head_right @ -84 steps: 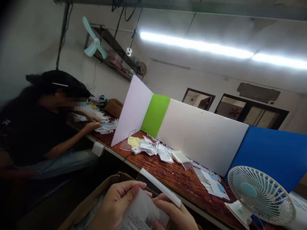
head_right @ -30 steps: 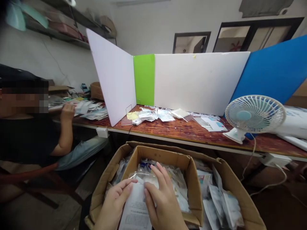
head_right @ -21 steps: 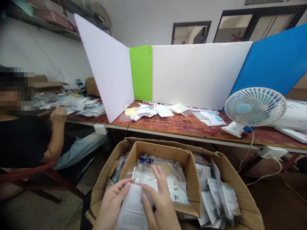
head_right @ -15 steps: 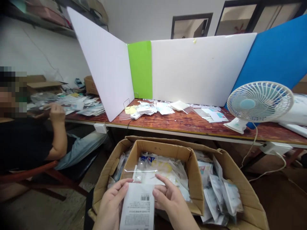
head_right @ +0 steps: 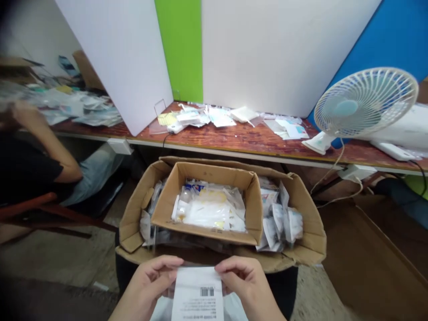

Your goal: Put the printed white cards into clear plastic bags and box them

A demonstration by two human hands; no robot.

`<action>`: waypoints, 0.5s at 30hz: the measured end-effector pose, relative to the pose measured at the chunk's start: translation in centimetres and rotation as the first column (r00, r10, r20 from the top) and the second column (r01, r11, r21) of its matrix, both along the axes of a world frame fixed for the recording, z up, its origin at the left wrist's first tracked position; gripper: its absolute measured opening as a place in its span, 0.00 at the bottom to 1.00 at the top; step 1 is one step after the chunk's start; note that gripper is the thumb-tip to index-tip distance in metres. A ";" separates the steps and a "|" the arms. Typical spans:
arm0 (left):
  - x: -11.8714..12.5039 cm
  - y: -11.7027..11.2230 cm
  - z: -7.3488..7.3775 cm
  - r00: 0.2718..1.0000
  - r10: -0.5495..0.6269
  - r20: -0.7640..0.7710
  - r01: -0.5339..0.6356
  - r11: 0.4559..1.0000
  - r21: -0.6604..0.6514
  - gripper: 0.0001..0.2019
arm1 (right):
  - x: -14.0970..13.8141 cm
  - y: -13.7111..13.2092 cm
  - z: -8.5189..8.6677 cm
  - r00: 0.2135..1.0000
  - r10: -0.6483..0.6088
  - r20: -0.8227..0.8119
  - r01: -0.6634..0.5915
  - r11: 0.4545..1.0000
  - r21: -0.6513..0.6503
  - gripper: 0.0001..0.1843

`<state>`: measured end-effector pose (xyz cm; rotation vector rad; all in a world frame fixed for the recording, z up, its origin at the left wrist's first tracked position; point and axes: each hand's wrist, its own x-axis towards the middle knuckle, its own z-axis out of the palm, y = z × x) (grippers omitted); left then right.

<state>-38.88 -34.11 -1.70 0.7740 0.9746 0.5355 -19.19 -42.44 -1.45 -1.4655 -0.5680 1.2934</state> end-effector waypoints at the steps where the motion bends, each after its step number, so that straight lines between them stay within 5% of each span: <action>1: -0.3 -0.5 -0.3 0.999 -0.027 -0.024 0.028 0.999 0.027 0.10 | 0.0 -0.8 -0.3 1.000 0.012 0.024 -0.012 1.000 -0.008 0.05; 8: -0.9 -1.7 -1.4 0.992 -0.103 -0.077 0.117 0.973 0.201 0.08 | -0.5 -2.7 0.6 0.953 0.018 0.303 -0.056 0.992 0.117 0.07; 15: -1.2 -1.7 -0.7 0.980 -0.140 -0.143 0.181 0.923 0.339 0.10 | 0.2 -3.5 0.4 0.907 0.064 0.415 -0.165 0.963 0.213 0.09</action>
